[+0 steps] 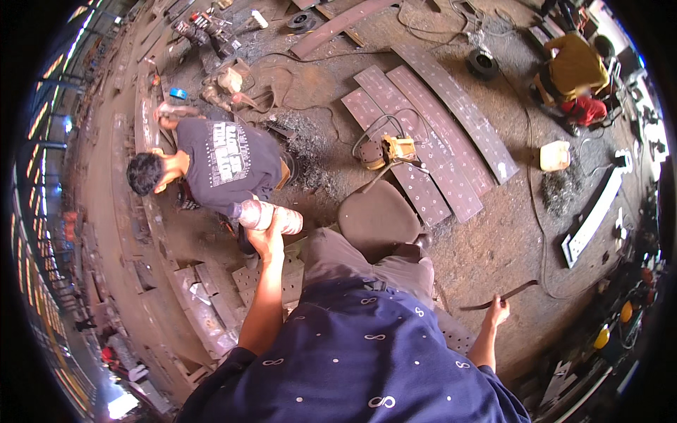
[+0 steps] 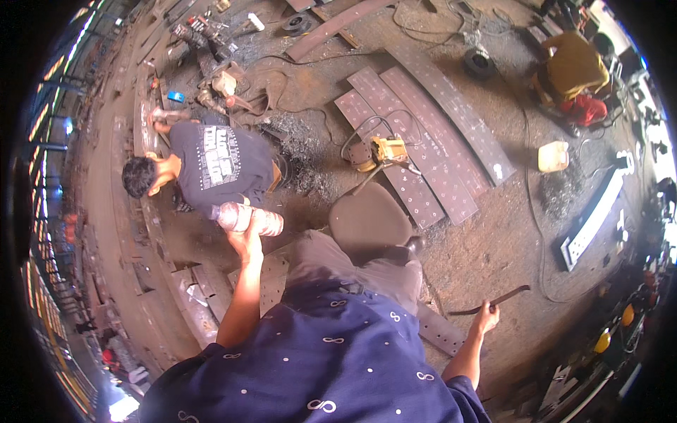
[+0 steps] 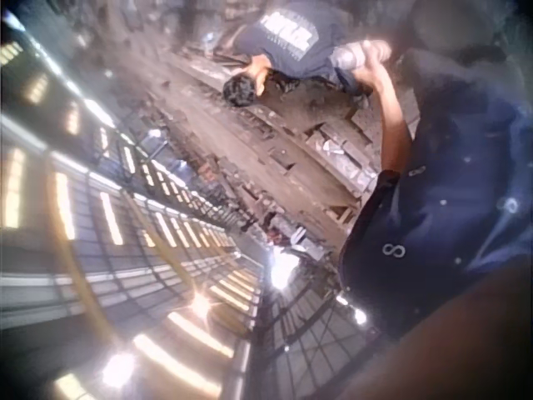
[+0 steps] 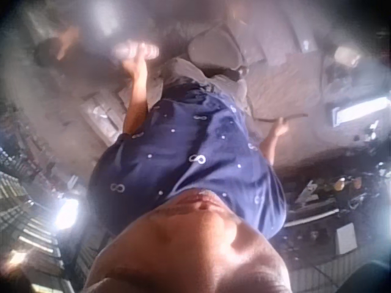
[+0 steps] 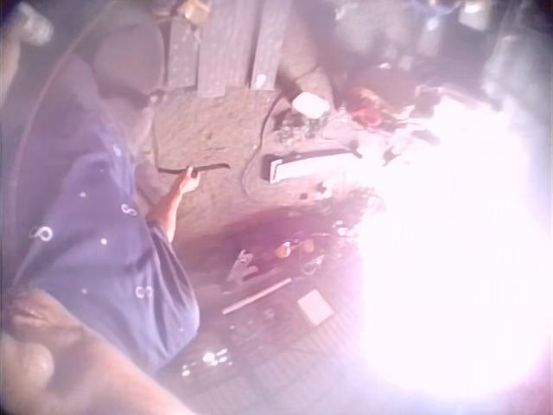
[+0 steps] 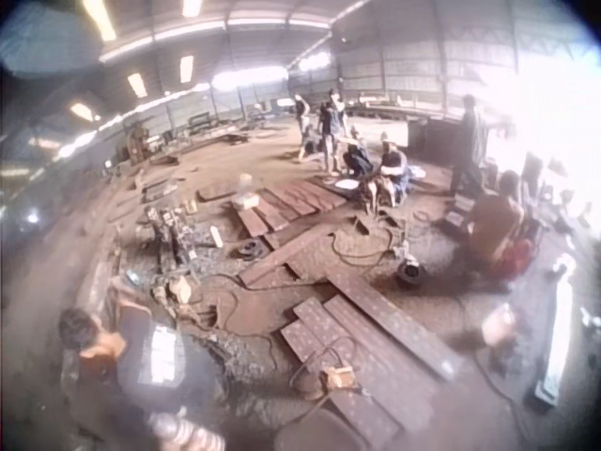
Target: The person sits on the workshop floor and uses a handheld hole saw machine to drill holes into metal plates. They repeatedly position the plates, operate the machine, and remove the cut pieces.
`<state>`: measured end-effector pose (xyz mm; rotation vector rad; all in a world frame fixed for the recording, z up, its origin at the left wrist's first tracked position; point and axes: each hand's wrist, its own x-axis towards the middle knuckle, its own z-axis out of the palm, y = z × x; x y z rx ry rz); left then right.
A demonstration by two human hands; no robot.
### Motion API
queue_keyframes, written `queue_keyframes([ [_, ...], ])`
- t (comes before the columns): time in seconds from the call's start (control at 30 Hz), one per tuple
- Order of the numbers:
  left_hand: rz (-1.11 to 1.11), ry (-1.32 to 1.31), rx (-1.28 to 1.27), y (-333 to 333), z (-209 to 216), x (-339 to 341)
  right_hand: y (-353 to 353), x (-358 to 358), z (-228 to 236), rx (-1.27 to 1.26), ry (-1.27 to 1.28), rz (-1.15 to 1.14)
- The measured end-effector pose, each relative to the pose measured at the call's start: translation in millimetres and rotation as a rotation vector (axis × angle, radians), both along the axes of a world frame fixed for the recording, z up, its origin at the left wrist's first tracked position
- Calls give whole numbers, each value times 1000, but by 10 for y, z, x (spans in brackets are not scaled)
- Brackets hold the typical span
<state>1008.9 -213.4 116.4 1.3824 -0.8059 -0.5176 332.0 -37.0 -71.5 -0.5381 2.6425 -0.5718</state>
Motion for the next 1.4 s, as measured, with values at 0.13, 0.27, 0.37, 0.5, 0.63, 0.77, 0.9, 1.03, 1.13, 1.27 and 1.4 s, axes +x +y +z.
queue_keyframes([
  [0.13,56,-67,176,-253,-130,-367,-327,-797,-489,-279,-131,-288],
  [0.27,5,-65,239,-505,-283,-529,-1318,-834,-753,-444,-473,-517],
  [0.37,33,-154,327,-742,-545,-490,-1983,-594,-1237,-585,-723,-587],
  [0.5,-107,-110,325,-1638,-1281,-579,-2460,-61,-2076,-715,-986,-722],
  [0.63,-250,-152,418,-1946,-2183,-452,-3107,766,-3233,-465,-946,-780],
  [0.77,-424,-181,534,-2262,-3036,-199,-3385,1241,-4473,-339,-830,-909],
  [0.9,-406,-168,552,-2354,-3579,163,-3726,1509,-5151,-250,-717,-886],
  [1.03,-361,-216,637,-2388,-3866,407,-3877,1996,-5108,-32,-1146,-325],
  [1.13,-368,-188,632,-2468,-3986,453,-3729,2508,-4791,387,-1184,669],
  [1.27,-420,-141,612,-2544,-4074,403,-3875,2874,-4918,838,-921,1126],
  [1.4,-427,-132,625,-2511,-4124,403,-4129,3215,-4975,791,-1018,1219],
])
